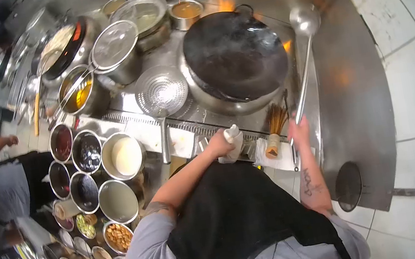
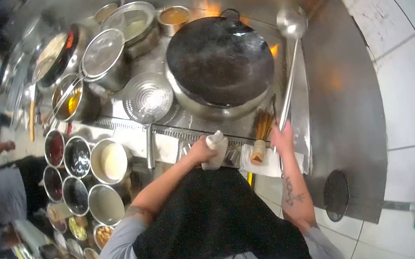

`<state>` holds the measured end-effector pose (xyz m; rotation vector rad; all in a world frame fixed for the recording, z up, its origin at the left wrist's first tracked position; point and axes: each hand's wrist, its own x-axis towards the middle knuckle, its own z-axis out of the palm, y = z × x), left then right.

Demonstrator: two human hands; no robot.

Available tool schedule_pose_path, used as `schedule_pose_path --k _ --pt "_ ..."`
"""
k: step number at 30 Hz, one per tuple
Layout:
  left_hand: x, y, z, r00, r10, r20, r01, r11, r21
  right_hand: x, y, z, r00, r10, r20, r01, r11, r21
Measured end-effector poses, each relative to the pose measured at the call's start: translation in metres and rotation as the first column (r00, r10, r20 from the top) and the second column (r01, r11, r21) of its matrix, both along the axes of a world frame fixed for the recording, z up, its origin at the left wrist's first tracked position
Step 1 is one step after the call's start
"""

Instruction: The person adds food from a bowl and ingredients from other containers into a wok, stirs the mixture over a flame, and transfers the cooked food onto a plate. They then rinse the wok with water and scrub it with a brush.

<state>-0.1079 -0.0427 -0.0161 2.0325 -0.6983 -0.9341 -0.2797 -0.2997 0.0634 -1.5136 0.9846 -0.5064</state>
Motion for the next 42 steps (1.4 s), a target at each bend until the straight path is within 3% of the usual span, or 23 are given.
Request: schedule_pose_path --k 2,7,9,13,15,17,18,20,22,23,25,26,30,34,37,39,41,42 --pt "-0.001 0.003 -0.001 0.987 0.014 0.160 -0.025 0.998 0.064 0.065 -0.011 0.038 0.988 0.126 0.090 -0.129 0.991 0.020" --pt "0.004 0.024 0.032 0.977 0.062 0.205 -0.059 0.998 -0.023 0.217 0.025 0.118 0.873 0.360 0.328 -0.435 0.880 0.192" --pt "0.004 0.041 0.052 0.971 0.155 0.182 -0.136 0.984 -0.113 0.273 0.047 0.125 0.846 0.496 0.196 -0.514 0.856 0.053" --pt "0.001 0.096 0.047 0.917 0.365 0.160 -0.296 0.893 -0.340 0.377 0.094 0.107 0.828 0.555 -0.083 -0.561 0.815 -0.145" --pt "-0.006 0.134 0.065 0.878 0.475 -0.066 -0.477 0.849 -0.227 0.412 0.120 0.107 0.821 0.528 -0.218 -0.570 0.777 -0.267" --pt "-0.018 0.172 0.051 0.790 0.595 -0.149 -0.613 0.770 -0.177 0.455 0.129 0.077 0.818 0.481 -0.314 -0.571 0.743 -0.349" --pt "-0.025 0.189 0.060 0.747 0.640 -0.178 -0.664 0.729 -0.167 0.476 0.128 0.063 0.781 0.492 -0.385 -0.623 0.664 -0.415" --pt "-0.040 0.216 0.063 0.655 0.713 -0.250 -0.755 0.634 -0.169 0.482 0.145 0.089 0.715 0.646 -0.268 -0.690 0.714 -0.118" --pt "-0.052 0.234 0.056 0.558 0.756 -0.343 -0.829 0.527 -0.186 0.499 0.147 0.100 0.666 0.738 -0.103 -0.716 0.672 0.188" --pt "-0.055 0.236 0.055 0.546 0.757 -0.358 -0.837 0.515 -0.188 0.516 0.133 0.106 0.702 0.669 0.244 -0.557 0.303 0.773" --pt "-0.056 0.236 0.062 0.529 0.757 -0.385 -0.848 0.493 -0.195 0.513 0.123 0.131 0.766 0.446 0.463 -0.470 -0.103 0.877" --pt "-0.055 0.233 0.063 0.539 0.735 -0.412 -0.841 0.498 -0.213 0.511 0.119 0.140 0.792 0.358 0.495 -0.459 -0.188 0.869" --pt "-0.036 0.204 0.082 0.699 0.627 -0.343 -0.715 0.623 -0.318 0.497 0.107 0.173 0.750 0.270 0.604 -0.586 -0.154 0.796" --pt "-0.009 0.175 0.123 0.850 0.409 -0.331 -0.487 0.850 -0.201 0.443 0.097 0.238 0.779 0.195 0.596 -0.604 -0.023 0.797" --pt "0.003 0.142 0.131 0.927 0.294 -0.231 -0.355 0.887 -0.296 0.390 0.081 0.270 0.773 0.217 0.597 -0.595 -0.079 0.800" --pt "0.010 0.123 0.146 0.941 0.201 -0.271 -0.275 0.923 -0.270 0.349 0.074 0.284 0.781 0.167 0.602 -0.602 -0.058 0.797" --pt "0.014 0.102 0.133 0.971 0.117 -0.210 -0.193 0.902 -0.387 0.307 0.068 0.297 0.803 0.132 0.581 -0.581 -0.041 0.813" --pt "0.018 0.088 0.126 0.992 0.112 -0.053 -0.124 0.894 -0.431 0.285 0.066 0.300 0.791 0.135 0.597 -0.604 0.015 0.797"
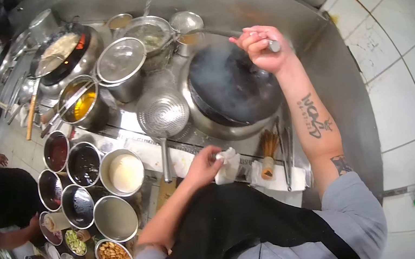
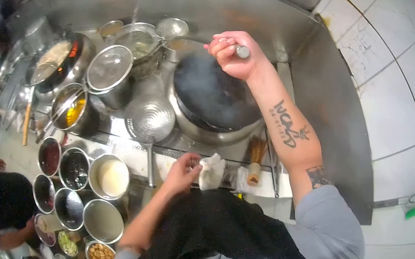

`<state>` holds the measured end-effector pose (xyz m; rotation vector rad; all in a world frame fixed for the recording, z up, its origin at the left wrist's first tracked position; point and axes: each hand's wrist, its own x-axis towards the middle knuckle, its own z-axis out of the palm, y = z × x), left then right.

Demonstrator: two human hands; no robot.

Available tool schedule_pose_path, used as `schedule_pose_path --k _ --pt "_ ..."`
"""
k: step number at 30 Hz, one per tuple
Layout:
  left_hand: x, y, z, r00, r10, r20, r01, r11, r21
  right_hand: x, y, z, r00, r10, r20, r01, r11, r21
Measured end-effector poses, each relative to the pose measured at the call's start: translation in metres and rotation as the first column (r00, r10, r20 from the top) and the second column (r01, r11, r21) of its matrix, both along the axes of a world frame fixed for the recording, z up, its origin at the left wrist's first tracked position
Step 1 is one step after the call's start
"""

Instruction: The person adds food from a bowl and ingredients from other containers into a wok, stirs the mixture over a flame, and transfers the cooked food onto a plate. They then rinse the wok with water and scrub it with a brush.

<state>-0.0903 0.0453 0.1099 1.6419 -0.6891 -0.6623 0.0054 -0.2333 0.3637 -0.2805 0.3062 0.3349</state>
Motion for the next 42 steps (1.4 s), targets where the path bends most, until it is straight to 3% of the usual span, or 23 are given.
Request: schedule_pose_path --k 1,3,4,6,9,11,13,16,19,22,25,26,29,32,34,35,37,40,41,42 --pt "0.003 -0.014 -0.002 0.988 0.004 0.157 0.000 1.000 -0.025 -0.021 -0.003 0.001 1.000 -0.011 -0.002 0.011 1.000 0.006" --pt "0.010 -0.044 0.001 0.957 0.016 0.291 0.012 0.995 -0.095 -0.057 -0.008 0.001 1.000 -0.012 -0.020 0.012 1.000 0.011" --pt "0.014 -0.059 0.002 0.867 0.059 0.494 0.010 0.991 -0.135 -0.073 -0.014 -0.001 0.998 -0.024 -0.064 0.025 1.000 0.007" --pt "0.019 -0.079 0.019 0.783 0.046 0.620 0.003 0.997 -0.078 -0.103 -0.023 -0.012 0.997 -0.031 -0.075 0.027 0.998 -0.059" --pt "0.025 -0.107 0.003 0.590 -0.063 0.805 -0.046 0.993 0.111 -0.141 -0.031 -0.042 0.993 -0.070 -0.096 0.050 0.978 -0.201" --pt "0.022 -0.115 -0.007 0.609 -0.166 0.775 -0.020 0.974 0.225 -0.165 -0.033 -0.060 0.988 -0.112 -0.107 0.061 0.917 -0.395" --pt "0.021 -0.116 -0.003 0.619 -0.268 0.738 0.007 0.942 0.336 -0.183 -0.027 -0.074 0.982 -0.160 -0.103 0.057 0.764 -0.643" --pt "0.023 -0.114 -0.008 0.647 -0.232 0.727 0.023 0.958 0.286 -0.196 -0.021 -0.089 0.983 -0.144 -0.117 -0.023 0.529 -0.849" --pt "0.013 -0.106 -0.009 0.622 -0.129 0.772 -0.047 0.978 0.201 -0.185 -0.009 -0.101 0.973 -0.173 -0.153 -0.139 0.092 -0.986" --pt "0.009 -0.080 -0.007 0.786 -0.014 0.618 -0.013 0.999 0.040 -0.159 -0.017 -0.132 0.990 -0.132 -0.050 -0.076 -0.203 -0.976" --pt "0.006 -0.042 -0.012 0.902 0.107 0.418 -0.113 0.994 -0.010 -0.106 -0.022 -0.155 0.990 -0.049 0.134 0.110 -0.337 -0.935" --pt "0.004 -0.030 -0.021 0.886 0.174 0.430 -0.174 0.984 -0.040 -0.084 -0.019 -0.155 0.992 -0.044 0.115 0.095 -0.320 -0.943" --pt "-0.002 0.014 -0.029 0.924 0.295 0.242 -0.295 0.955 -0.037 -0.009 0.000 -0.148 0.996 0.005 0.090 0.087 -0.296 -0.951" --pt "-0.019 0.052 -0.031 0.906 0.424 0.006 -0.422 0.902 0.094 0.070 0.019 -0.165 0.991 0.074 0.109 0.130 -0.390 -0.912" --pt "-0.031 0.076 -0.037 0.879 0.475 -0.035 -0.466 0.873 0.142 0.130 0.020 -0.206 0.970 0.160 0.182 0.238 -0.499 -0.833" --pt "-0.038 0.087 -0.038 0.863 0.502 -0.057 -0.488 0.857 0.167 0.149 0.032 -0.210 0.978 0.144 0.154 0.207 -0.522 -0.827" --pt "-0.049 0.100 -0.026 0.806 0.570 -0.157 -0.545 0.820 0.176 0.161 0.071 -0.180 0.993 0.116 -0.036 0.023 -0.465 -0.885" --pt "-0.062 0.110 -0.037 0.710 0.636 -0.302 -0.637 0.763 0.107 0.189 0.095 -0.171 0.980 0.144 -0.140 -0.124 -0.116 -0.985" --pt "-0.063 0.110 -0.037 0.680 0.643 -0.351 -0.663 0.744 0.079 0.188 0.099 -0.158 0.983 0.131 -0.129 -0.156 0.223 -0.962" --pt "-0.063 0.109 -0.029 0.694 0.654 -0.303 -0.666 0.742 0.076 0.204 0.086 -0.158 0.950 0.247 -0.193 -0.304 0.581 -0.755"
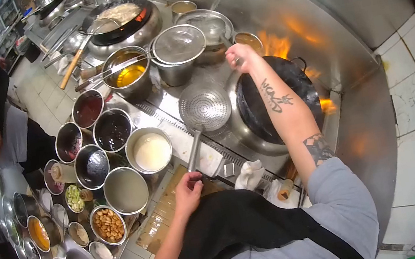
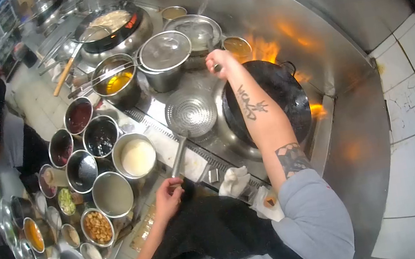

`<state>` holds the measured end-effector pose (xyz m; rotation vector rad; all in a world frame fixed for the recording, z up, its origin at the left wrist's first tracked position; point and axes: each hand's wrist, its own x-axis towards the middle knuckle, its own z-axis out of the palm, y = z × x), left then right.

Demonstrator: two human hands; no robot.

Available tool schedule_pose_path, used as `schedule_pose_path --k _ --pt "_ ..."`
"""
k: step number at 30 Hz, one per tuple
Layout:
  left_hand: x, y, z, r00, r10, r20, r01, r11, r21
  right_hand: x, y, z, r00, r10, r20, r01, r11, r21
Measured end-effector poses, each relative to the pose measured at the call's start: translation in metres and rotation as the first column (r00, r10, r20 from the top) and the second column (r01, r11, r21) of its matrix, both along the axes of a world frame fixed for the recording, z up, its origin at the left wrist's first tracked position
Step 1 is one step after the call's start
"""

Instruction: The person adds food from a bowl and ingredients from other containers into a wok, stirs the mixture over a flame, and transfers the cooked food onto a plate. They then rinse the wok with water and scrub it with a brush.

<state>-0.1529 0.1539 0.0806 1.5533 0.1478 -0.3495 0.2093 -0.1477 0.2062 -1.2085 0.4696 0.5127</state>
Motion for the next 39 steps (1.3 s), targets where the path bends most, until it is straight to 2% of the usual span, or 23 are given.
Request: schedule_pose_path --k 1,2,3,5,7,8,11,16,19,21,24,27,28,29,30,31,32,33,35,36,37,39 --pt "0.001 0.000 -0.002 1.000 -0.026 0.010 0.026 1.000 0.005 0.017 -0.021 -0.005 0.987 0.080 -0.136 -0.017 0.912 0.410" --pt "0.002 0.000 -0.008 0.998 -0.053 0.020 0.053 0.999 0.010 0.020 -0.033 -0.008 0.982 0.114 -0.150 0.011 0.760 0.650" --pt "0.004 0.001 -0.011 0.996 -0.080 0.032 0.079 0.997 0.015 0.020 -0.043 -0.010 0.992 0.036 -0.117 0.060 0.696 0.716" --pt "0.014 0.001 -0.009 0.988 -0.139 0.073 0.136 0.990 0.044 -0.007 -0.042 0.018 0.986 -0.093 -0.140 0.168 0.630 0.758" --pt "0.024 0.001 -0.011 0.972 -0.225 0.072 0.219 0.972 0.079 -0.032 -0.043 0.036 0.984 -0.154 -0.093 0.167 0.592 0.788" --pt "0.029 -0.001 -0.018 0.960 -0.245 0.135 0.237 0.968 0.078 -0.046 -0.046 0.044 0.977 -0.198 -0.074 0.176 0.570 0.803" --pt "0.047 -0.004 -0.008 0.921 -0.381 0.081 0.373 0.922 0.099 -0.097 -0.052 0.073 0.972 -0.235 -0.029 0.162 0.571 0.805" --pt "0.061 -0.025 -0.010 0.855 -0.510 0.097 0.506 0.860 0.063 -0.193 -0.066 0.108 0.966 -0.256 -0.030 0.180 0.583 0.792" --pt "0.058 -0.031 0.000 0.795 -0.592 0.132 0.577 0.806 0.134 -0.251 -0.070 0.123 0.960 -0.279 -0.008 0.195 0.651 0.734" --pt "0.048 -0.033 0.005 0.788 -0.603 0.122 0.593 0.797 0.114 -0.287 -0.075 0.127 0.954 -0.298 -0.017 0.231 0.703 0.673" --pt "0.026 -0.031 0.002 0.797 -0.587 0.144 0.579 0.810 0.098 -0.335 -0.088 0.121 0.948 -0.317 -0.038 0.280 0.767 0.578" --pt "-0.009 -0.026 -0.019 0.832 -0.504 0.232 0.519 0.855 -0.004 -0.375 -0.099 0.088 0.944 -0.329 -0.027 0.311 0.857 0.411" --pt "-0.023 -0.022 -0.011 0.838 -0.501 0.215 0.504 0.863 0.044 -0.388 -0.106 0.065 0.941 -0.336 0.027 0.311 0.897 0.313" --pt "-0.039 -0.020 -0.013 0.851 -0.481 0.210 0.483 0.874 0.043 -0.403 -0.105 0.042 0.941 -0.318 0.116 0.320 0.948 0.003" --pt "-0.057 -0.016 -0.017 0.867 -0.457 0.201 0.457 0.888 0.046 -0.420 -0.098 0.015 0.944 -0.266 0.197 0.317 0.900 -0.301" --pt "-0.074 -0.010 -0.020 0.887 -0.422 0.188 0.421 0.906 0.052 -0.436 -0.091 -0.014 0.948 -0.179 0.264 0.303 0.764 -0.570" --pt "-0.096 -0.004 -0.012 0.900 -0.402 0.170 0.394 0.916 0.082 -0.456 -0.091 -0.048 0.923 -0.197 0.331 0.374 0.663 -0.648" --pt "-0.118 0.001 -0.019 0.921 -0.364 0.141 0.362 0.931 0.036 -0.478 -0.095 -0.085 0.895 -0.197 0.401 0.439 0.557 -0.705" --pt "-0.163 0.015 -0.031 0.934 -0.349 0.072 0.341 0.934 0.103 -0.517 -0.108 -0.166 0.832 -0.170 0.528 0.554 0.267 -0.788" --pt "-0.188 0.023 -0.032 0.947 -0.321 0.001 0.320 0.946 0.055 -0.544 -0.102 -0.182 0.803 -0.165 0.573 0.596 0.205 -0.776" --pt "-0.221 0.037 -0.027 0.943 -0.329 -0.053 0.332 0.939 0.093 -0.566 -0.087 -0.192 0.763 -0.159 0.627 0.646 0.140 -0.751" --pt "-0.250 0.058 -0.008 0.943 -0.323 -0.079 0.331 0.930 0.160 -0.587 -0.046 -0.170 0.742 -0.326 0.586 0.665 0.251 -0.703"
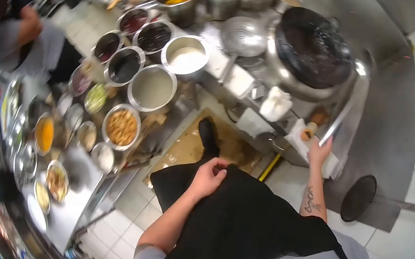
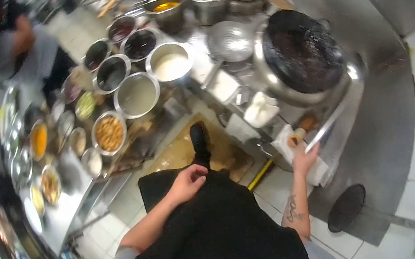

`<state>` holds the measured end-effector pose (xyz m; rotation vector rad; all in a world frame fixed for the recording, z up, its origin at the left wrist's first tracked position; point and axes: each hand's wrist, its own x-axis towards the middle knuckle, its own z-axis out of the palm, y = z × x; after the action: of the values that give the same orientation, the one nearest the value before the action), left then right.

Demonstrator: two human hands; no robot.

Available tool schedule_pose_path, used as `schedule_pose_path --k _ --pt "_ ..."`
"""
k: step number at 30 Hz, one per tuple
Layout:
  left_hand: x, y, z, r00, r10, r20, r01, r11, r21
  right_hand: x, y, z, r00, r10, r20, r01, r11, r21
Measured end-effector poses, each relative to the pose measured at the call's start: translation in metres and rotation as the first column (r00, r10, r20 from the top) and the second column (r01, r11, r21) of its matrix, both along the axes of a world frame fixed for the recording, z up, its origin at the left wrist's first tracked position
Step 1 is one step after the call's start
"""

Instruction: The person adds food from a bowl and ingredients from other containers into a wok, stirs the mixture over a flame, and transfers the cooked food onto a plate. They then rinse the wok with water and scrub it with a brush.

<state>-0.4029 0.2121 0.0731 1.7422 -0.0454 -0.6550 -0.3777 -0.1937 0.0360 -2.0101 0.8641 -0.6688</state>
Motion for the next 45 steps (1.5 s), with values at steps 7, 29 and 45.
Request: schedule_pose_path --k 7,29,45 --pt "-0.071 0.066 -0.005 0.904 0.425 -0.048 -0.426 0.905 -0.016 -0.041 -0.026 -0.113 0.958 -0.158 -0.238 0.166 0.986 0.016" --pt "-0.088 0.183 0.009 0.965 0.260 -0.031 -0.261 0.964 -0.057 -0.097 0.073 -0.150 0.865 -0.140 -0.481 0.306 0.909 0.285" --pt "-0.038 0.132 0.050 0.978 -0.188 0.089 0.180 0.979 0.098 -0.234 0.171 -0.221 0.827 -0.022 -0.562 0.484 0.538 0.690"
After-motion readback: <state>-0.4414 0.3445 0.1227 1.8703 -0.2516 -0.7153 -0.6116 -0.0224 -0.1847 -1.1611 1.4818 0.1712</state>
